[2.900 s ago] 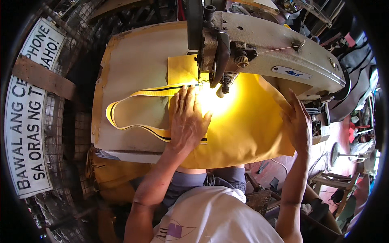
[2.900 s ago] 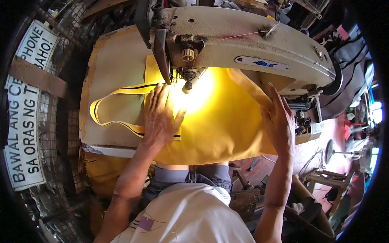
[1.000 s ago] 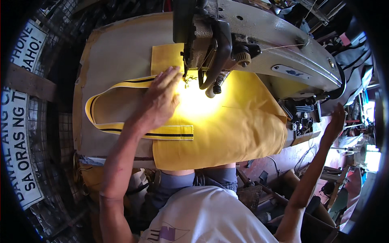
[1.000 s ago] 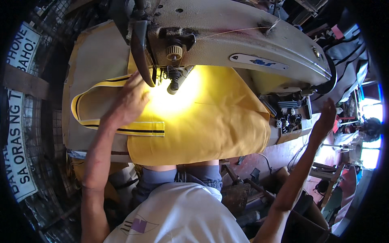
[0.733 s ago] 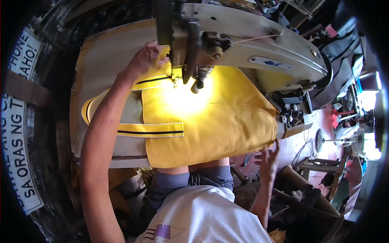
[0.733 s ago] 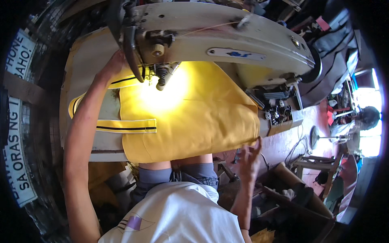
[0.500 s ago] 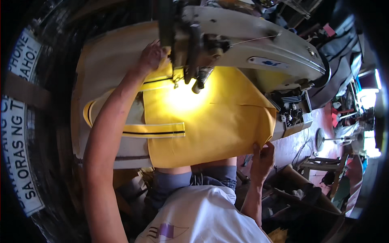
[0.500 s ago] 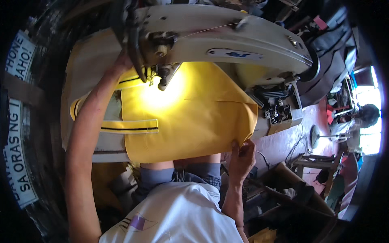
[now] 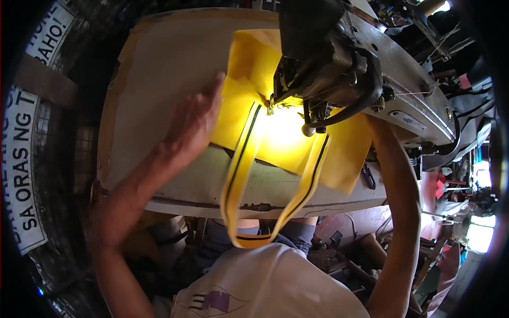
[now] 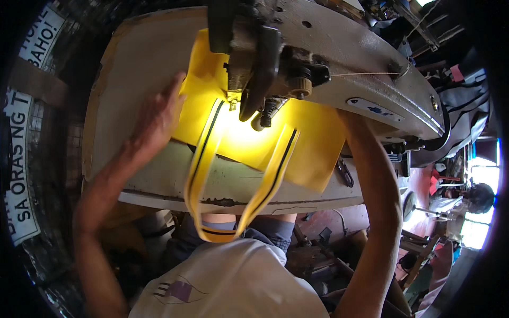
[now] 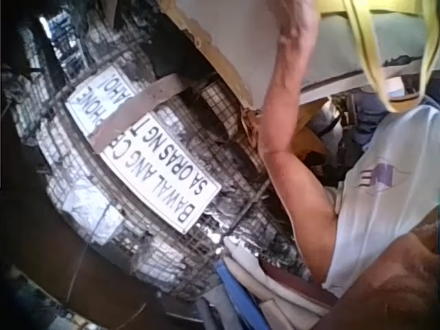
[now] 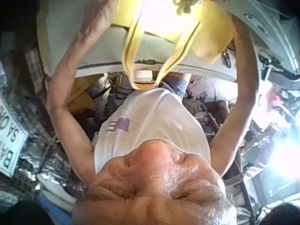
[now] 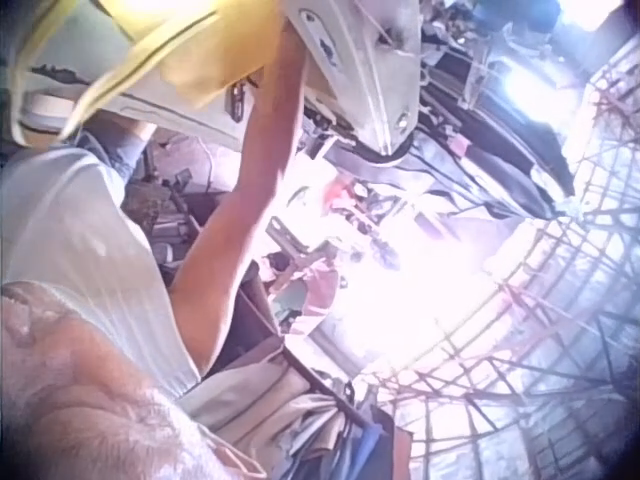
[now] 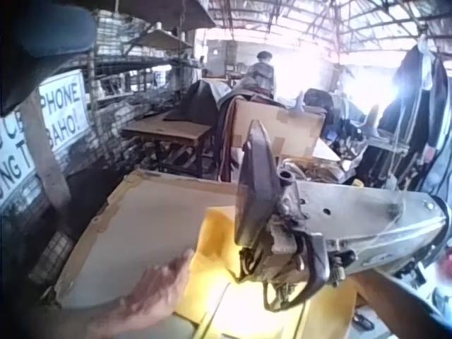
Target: Sewing straps onto a yellow tote bag using an industrial sewing machine.
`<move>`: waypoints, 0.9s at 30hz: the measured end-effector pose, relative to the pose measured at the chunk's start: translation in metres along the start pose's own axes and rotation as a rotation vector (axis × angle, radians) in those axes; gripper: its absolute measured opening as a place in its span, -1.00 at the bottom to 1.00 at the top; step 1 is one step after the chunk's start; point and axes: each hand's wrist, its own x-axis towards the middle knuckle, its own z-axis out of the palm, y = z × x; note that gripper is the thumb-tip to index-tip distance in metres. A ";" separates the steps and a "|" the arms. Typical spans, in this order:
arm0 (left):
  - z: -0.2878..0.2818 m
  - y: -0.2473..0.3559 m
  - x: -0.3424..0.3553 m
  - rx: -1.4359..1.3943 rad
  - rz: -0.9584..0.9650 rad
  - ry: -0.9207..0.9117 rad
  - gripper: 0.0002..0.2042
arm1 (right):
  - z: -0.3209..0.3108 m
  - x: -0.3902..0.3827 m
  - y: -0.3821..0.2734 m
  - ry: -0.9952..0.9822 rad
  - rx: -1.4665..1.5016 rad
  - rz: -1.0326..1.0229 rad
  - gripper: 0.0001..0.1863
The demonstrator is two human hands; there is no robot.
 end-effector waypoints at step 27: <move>0.014 0.043 -0.016 0.052 0.325 -0.089 -0.22 | 0.026 0.125 -0.118 0.088 0.099 -0.014 -0.29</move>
